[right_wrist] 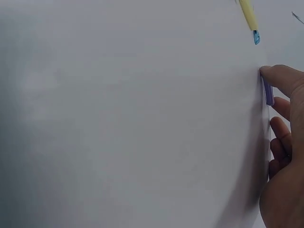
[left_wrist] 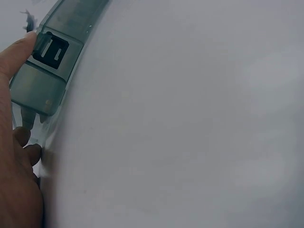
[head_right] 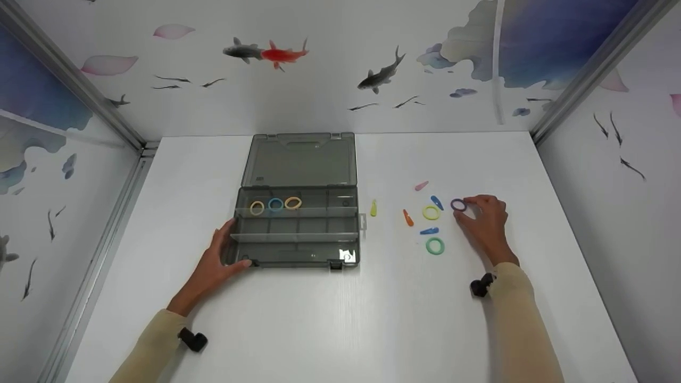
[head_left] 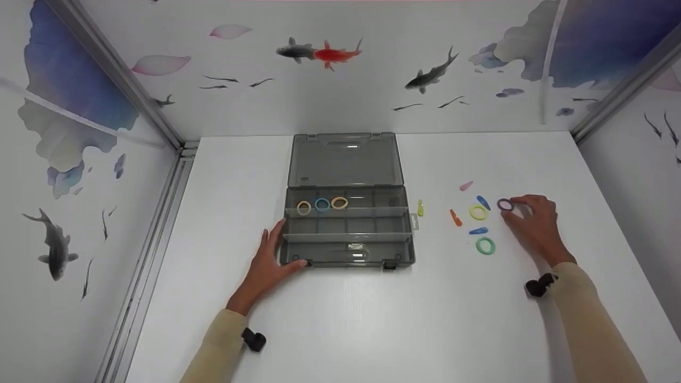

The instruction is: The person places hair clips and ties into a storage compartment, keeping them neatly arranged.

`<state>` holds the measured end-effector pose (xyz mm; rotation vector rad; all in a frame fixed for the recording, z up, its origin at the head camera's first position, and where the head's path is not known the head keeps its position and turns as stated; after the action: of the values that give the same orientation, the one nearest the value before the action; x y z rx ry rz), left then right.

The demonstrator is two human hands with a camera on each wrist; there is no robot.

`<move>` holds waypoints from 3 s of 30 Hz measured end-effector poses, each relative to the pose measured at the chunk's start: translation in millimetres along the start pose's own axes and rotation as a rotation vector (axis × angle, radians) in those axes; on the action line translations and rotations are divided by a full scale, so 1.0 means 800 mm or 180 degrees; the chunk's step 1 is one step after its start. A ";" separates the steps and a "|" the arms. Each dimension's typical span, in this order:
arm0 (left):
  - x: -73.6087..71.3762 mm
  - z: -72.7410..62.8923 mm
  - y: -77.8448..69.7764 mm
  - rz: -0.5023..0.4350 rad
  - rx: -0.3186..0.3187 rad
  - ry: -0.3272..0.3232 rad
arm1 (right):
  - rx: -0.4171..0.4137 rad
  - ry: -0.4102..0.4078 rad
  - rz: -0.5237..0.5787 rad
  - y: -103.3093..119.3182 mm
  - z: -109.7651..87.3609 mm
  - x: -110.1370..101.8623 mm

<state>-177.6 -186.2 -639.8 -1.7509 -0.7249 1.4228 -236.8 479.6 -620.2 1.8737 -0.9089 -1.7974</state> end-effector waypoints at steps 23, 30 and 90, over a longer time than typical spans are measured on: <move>-0.001 -0.003 -0.002 0.0002 -0.0019 0.0007 | 0.0023 -0.0223 0.0181 0.001 -0.004 0.007; -0.001 -0.004 -0.003 0.0014 -0.0019 0.0017 | -0.0387 -0.0212 0.0199 0.027 -0.005 0.009; -0.001 -0.001 -0.003 0.0028 0.0034 0.0007 | -0.2156 0.0270 0.0273 0.238 0.005 0.119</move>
<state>-177.1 -185.3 -637.4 -1.7491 -0.7080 1.4277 -278.5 278.9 -561.9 1.4313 -0.2784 -1.6729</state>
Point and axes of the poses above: each hand's wrist, its own z-axis towards the middle knuckle, its own x-axis out of the palm, y = z × x, the point moved 6 cm from there along z, towards the middle knuckle, and after that the axes turned 3 degrees about y, right-handed, at the moved point
